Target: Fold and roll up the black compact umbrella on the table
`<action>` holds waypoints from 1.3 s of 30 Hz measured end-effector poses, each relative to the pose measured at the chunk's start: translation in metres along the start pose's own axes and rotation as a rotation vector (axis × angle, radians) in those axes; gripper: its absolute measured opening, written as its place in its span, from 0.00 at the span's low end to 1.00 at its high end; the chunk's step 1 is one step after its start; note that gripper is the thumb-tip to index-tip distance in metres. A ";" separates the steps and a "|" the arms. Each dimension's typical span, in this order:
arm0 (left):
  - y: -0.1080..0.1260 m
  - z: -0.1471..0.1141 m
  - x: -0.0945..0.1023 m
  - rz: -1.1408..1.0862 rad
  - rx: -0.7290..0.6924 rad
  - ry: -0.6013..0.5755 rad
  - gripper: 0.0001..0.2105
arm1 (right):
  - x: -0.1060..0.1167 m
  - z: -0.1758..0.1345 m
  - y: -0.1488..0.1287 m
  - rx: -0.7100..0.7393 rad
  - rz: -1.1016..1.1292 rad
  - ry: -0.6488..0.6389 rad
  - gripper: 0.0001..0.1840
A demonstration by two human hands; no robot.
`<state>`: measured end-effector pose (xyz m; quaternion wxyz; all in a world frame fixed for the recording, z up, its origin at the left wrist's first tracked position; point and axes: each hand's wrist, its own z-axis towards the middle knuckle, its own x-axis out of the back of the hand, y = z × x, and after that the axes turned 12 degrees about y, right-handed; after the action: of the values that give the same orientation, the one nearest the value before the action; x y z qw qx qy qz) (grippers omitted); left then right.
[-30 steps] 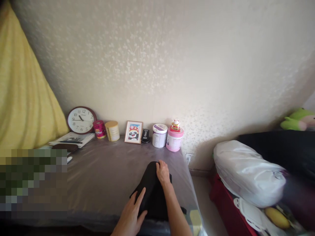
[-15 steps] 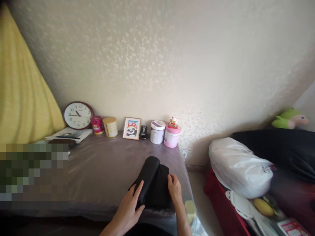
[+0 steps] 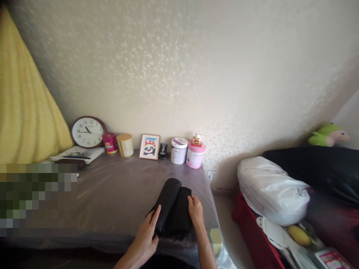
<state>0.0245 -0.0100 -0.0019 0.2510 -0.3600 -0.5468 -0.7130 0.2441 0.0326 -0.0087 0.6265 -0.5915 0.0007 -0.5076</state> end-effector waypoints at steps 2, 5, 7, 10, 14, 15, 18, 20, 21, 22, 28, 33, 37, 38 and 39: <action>-0.001 0.002 0.001 -0.027 0.000 0.002 0.41 | 0.000 -0.001 0.009 0.033 -0.064 0.014 0.18; -0.004 0.004 0.001 -0.028 -0.003 0.011 0.41 | 0.004 -0.004 0.020 0.049 -0.090 0.038 0.18; -0.005 0.004 -0.001 -0.006 0.000 0.015 0.41 | 0.007 -0.004 0.019 0.039 -0.043 0.046 0.18; -0.005 0.002 -0.002 0.037 0.000 0.020 0.41 | 0.010 -0.002 0.008 0.016 0.109 0.058 0.20; -0.004 -0.001 -0.003 0.081 -0.004 0.021 0.42 | 0.010 0.003 -0.015 -0.031 0.315 0.049 0.25; -0.004 -0.001 -0.003 0.088 -0.003 0.020 0.42 | 0.010 0.004 -0.021 -0.040 0.352 0.041 0.26; -0.003 0.000 -0.002 0.098 -0.003 0.011 0.42 | 0.004 0.006 -0.039 -0.053 0.422 0.019 0.27; -0.003 0.000 -0.002 0.105 0.000 -0.002 0.42 | -0.003 0.007 -0.050 -0.044 0.444 0.012 0.26; -0.003 0.001 -0.001 0.108 0.002 -0.008 0.43 | -0.008 0.007 -0.056 -0.032 0.453 0.015 0.26; -0.002 0.001 -0.001 0.111 0.004 -0.013 0.43 | -0.013 0.007 -0.060 -0.020 0.461 0.019 0.25; -0.004 0.001 -0.002 0.141 -0.006 -0.020 0.42 | -0.048 0.004 -0.080 0.022 0.405 0.045 0.21; -0.008 0.000 -0.005 0.183 -0.029 -0.025 0.36 | -0.065 -0.001 -0.087 0.062 0.197 -0.038 0.16; -0.006 0.001 -0.002 0.173 -0.001 -0.030 0.32 | -0.066 -0.004 -0.095 0.107 0.015 -0.112 0.15; -0.004 0.001 0.000 0.165 0.000 -0.028 0.32 | -0.065 -0.004 -0.098 0.114 -0.012 -0.148 0.14; -0.004 0.002 0.001 0.162 0.000 -0.025 0.32 | -0.064 -0.005 -0.100 0.119 -0.022 -0.194 0.14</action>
<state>0.0215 -0.0074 -0.0029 0.3009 -0.4119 -0.5191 -0.6858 0.1460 0.0909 0.0258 0.6520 -0.5993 -0.0966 -0.4542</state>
